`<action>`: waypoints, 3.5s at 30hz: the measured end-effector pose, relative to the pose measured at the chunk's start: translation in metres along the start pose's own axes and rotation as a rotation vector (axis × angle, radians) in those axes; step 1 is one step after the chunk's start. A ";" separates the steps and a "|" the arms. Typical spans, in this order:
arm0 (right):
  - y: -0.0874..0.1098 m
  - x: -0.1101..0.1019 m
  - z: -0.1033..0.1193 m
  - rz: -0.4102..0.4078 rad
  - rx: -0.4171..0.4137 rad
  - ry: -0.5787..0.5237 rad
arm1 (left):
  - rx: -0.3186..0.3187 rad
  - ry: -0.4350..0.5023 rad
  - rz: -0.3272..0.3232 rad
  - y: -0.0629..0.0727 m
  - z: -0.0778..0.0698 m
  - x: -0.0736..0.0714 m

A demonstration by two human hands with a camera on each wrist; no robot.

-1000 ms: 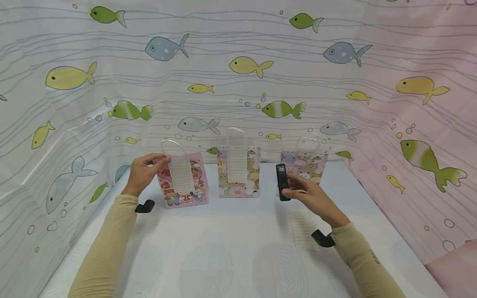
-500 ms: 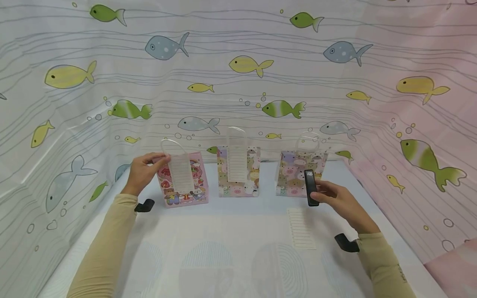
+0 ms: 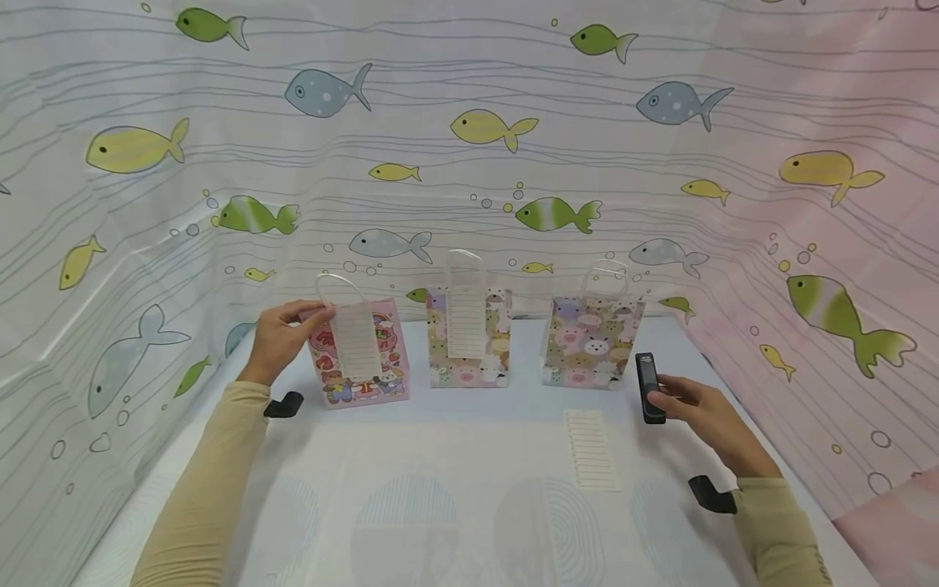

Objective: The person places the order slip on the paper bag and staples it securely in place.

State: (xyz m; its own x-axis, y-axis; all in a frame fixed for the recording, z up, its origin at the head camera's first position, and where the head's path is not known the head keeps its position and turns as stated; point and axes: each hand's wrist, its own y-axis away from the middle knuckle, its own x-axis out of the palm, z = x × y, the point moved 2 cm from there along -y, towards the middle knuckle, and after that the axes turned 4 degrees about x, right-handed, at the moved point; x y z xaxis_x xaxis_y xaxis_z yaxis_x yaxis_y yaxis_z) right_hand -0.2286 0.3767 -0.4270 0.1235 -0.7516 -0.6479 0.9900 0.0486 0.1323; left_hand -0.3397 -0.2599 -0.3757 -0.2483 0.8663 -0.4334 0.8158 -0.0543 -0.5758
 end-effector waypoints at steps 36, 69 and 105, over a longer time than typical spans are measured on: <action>0.008 -0.008 -0.049 0.056 0.235 0.060 | 0.016 0.035 -0.003 0.002 -0.011 -0.002; 0.009 -0.006 -0.065 -0.028 0.236 0.026 | -0.014 -0.016 0.001 -0.004 0.024 0.002; 0.008 -0.004 -0.073 -0.039 0.256 0.010 | 0.713 -0.099 -0.503 0.012 -0.111 0.061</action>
State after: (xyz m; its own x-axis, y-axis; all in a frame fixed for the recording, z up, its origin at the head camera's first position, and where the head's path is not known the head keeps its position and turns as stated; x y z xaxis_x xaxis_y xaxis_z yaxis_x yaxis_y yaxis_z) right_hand -0.2166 0.4280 -0.4786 0.0879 -0.7433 -0.6632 0.9446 -0.1493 0.2925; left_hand -0.2872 -0.1521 -0.3317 -0.5615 0.8259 -0.0507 0.0848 -0.0035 -0.9964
